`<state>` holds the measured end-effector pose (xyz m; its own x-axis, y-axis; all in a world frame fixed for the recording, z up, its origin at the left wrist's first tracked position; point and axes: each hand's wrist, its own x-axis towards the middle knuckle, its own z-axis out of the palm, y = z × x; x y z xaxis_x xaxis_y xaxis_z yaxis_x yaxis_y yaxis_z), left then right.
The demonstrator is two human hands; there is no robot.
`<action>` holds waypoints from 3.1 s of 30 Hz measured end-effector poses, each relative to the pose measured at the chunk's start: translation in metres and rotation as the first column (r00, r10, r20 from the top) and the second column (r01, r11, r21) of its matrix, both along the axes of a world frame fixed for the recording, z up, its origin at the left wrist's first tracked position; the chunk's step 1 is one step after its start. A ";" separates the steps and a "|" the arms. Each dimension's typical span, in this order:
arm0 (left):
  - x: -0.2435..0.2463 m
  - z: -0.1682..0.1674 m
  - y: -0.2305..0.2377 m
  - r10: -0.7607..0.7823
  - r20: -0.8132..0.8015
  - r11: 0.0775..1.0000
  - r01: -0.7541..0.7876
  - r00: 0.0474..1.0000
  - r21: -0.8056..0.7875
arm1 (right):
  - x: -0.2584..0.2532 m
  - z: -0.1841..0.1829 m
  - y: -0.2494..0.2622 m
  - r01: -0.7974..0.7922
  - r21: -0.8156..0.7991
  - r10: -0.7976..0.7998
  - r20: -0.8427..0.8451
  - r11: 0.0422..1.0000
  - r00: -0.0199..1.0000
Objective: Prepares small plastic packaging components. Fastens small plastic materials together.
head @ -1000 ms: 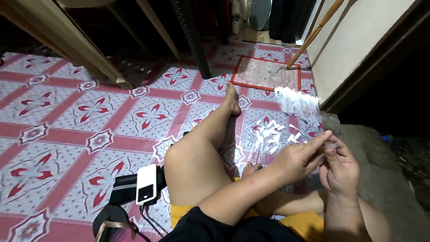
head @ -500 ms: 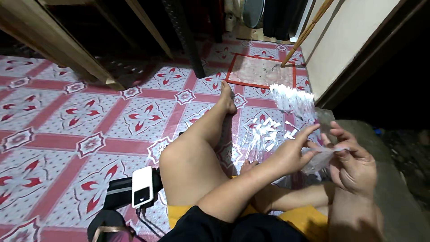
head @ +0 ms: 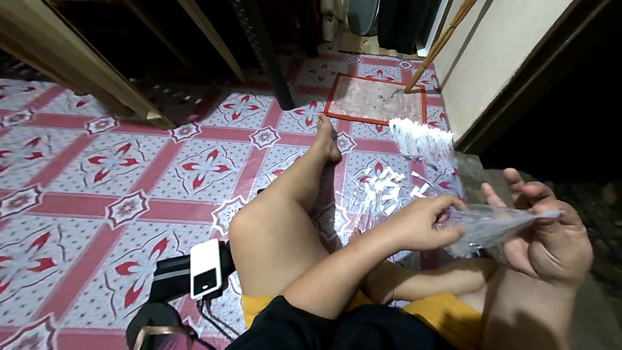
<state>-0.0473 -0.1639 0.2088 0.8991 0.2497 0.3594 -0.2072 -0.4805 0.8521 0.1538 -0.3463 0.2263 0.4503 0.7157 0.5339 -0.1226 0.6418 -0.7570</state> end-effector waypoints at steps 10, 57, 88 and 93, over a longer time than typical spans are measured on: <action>-0.005 0.005 0.005 -0.027 -0.147 0.984 0.052 0.989 0.170 | -0.003 -0.005 0.005 -0.020 -0.005 0.020 -0.030 1.000 0.999; -0.015 0.005 0.014 -0.149 -0.128 0.986 0.157 0.980 0.049 | 0.003 -0.010 0.001 -0.214 0.090 0.227 -0.173 0.973 0.958; -0.008 -0.005 0.016 -0.236 -0.088 0.932 0.201 0.968 -0.300 | -0.006 -0.004 0.007 -0.180 0.050 0.184 -0.090 0.982 0.979; -0.002 -0.012 0.006 -0.263 -0.103 0.943 0.232 0.959 -0.240 | -0.004 -0.011 0.007 -0.182 0.035 0.184 -0.102 0.983 0.978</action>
<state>-0.0490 -0.1576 0.1968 0.9781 0.0734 0.1948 -0.1743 -0.2231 0.9591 0.1494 -0.3391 0.2156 0.3672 0.7780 0.5097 -0.3175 0.6199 -0.7176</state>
